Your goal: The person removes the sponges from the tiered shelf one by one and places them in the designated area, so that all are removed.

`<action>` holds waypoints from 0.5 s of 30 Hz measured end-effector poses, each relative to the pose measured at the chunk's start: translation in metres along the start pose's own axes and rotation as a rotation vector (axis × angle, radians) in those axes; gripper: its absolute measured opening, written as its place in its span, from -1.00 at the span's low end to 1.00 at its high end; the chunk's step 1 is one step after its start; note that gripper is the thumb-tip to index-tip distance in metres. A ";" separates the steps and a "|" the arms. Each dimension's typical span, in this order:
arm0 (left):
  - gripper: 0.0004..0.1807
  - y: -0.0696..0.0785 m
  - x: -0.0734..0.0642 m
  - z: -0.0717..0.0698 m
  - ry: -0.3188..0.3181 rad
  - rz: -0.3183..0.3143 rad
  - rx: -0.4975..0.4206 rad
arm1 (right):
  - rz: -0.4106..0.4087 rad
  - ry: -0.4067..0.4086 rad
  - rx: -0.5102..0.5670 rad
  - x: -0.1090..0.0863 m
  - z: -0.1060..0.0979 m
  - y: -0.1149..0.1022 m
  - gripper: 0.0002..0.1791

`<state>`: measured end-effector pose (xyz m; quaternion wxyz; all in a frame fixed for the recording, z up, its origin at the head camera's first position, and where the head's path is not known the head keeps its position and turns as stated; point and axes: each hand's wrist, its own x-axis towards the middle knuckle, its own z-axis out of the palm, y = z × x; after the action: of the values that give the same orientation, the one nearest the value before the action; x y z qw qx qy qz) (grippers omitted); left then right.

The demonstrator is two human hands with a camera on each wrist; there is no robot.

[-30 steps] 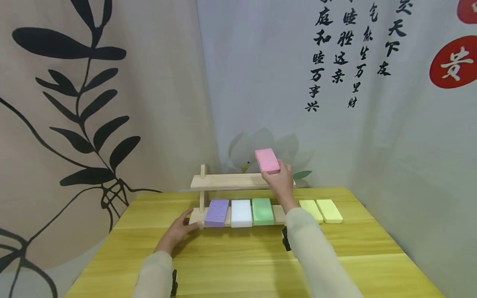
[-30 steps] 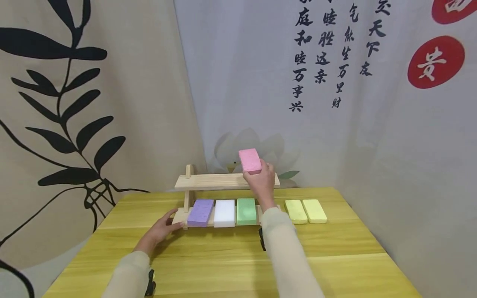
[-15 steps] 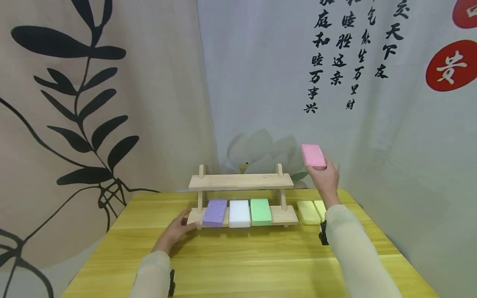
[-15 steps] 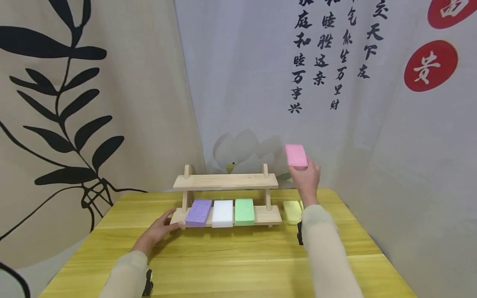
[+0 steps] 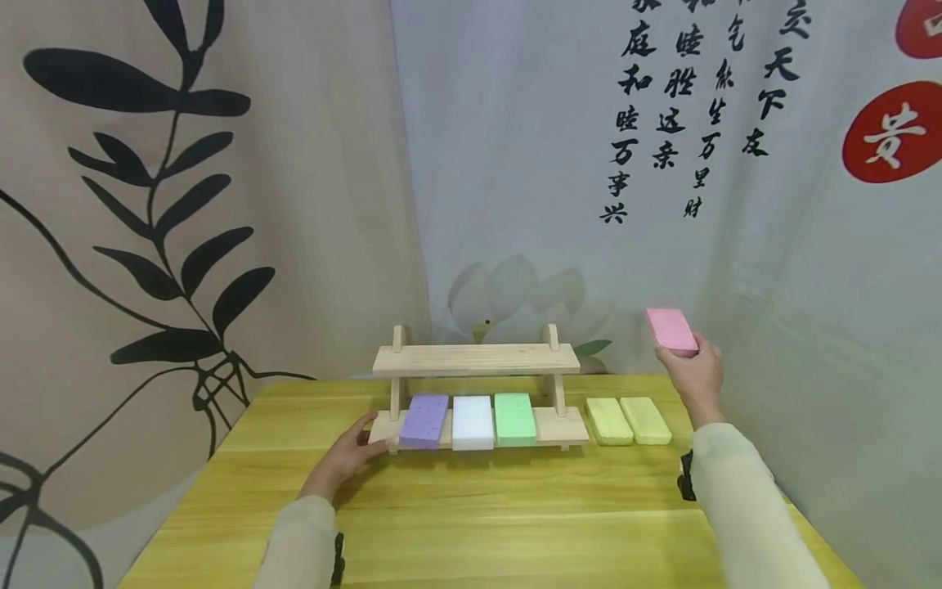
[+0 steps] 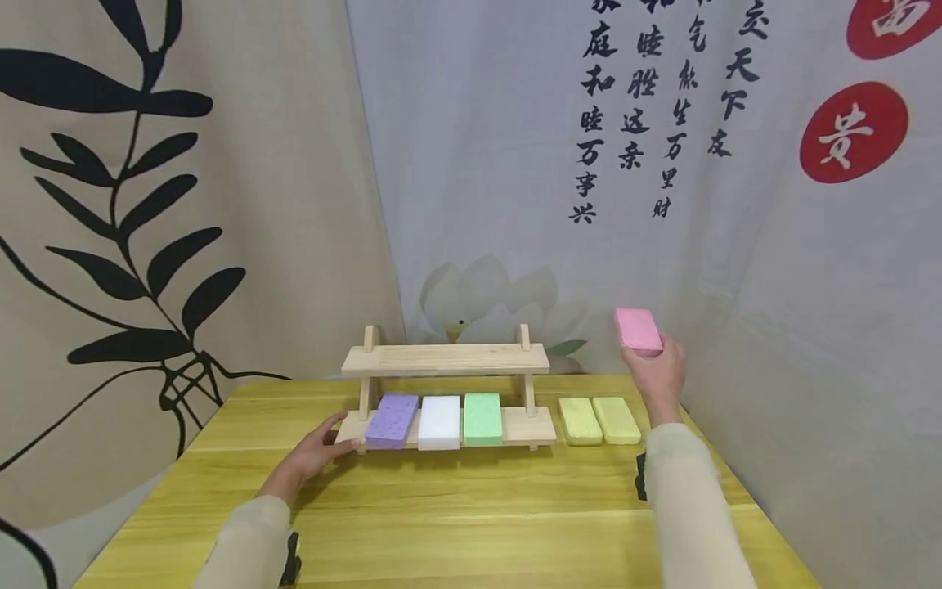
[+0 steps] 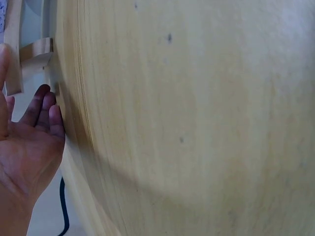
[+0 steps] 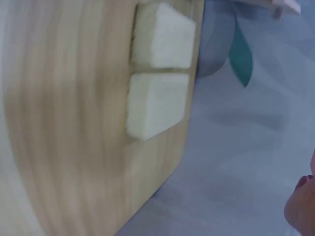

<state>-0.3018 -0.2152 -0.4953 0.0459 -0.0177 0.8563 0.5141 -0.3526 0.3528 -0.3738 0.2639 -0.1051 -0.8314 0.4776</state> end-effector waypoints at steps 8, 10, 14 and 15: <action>-0.09 0.000 -0.001 0.001 -0.006 0.003 -0.019 | 0.083 -0.047 -0.035 -0.003 -0.014 0.049 -0.07; -0.09 0.001 -0.002 0.000 -0.012 0.003 -0.025 | 0.112 -0.075 -0.031 -0.005 -0.015 0.061 -0.07; -0.10 0.001 -0.002 0.000 -0.002 0.019 -0.030 | 0.155 -0.120 -0.011 -0.008 -0.018 0.083 -0.05; -0.11 0.001 -0.002 0.000 0.000 0.026 -0.027 | 0.168 -0.133 -0.005 -0.008 -0.018 0.089 -0.05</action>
<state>-0.2995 -0.2150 -0.4942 0.0391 -0.0072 0.8495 0.5261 -0.3432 0.4097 -0.4448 0.1670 -0.1433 -0.8365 0.5018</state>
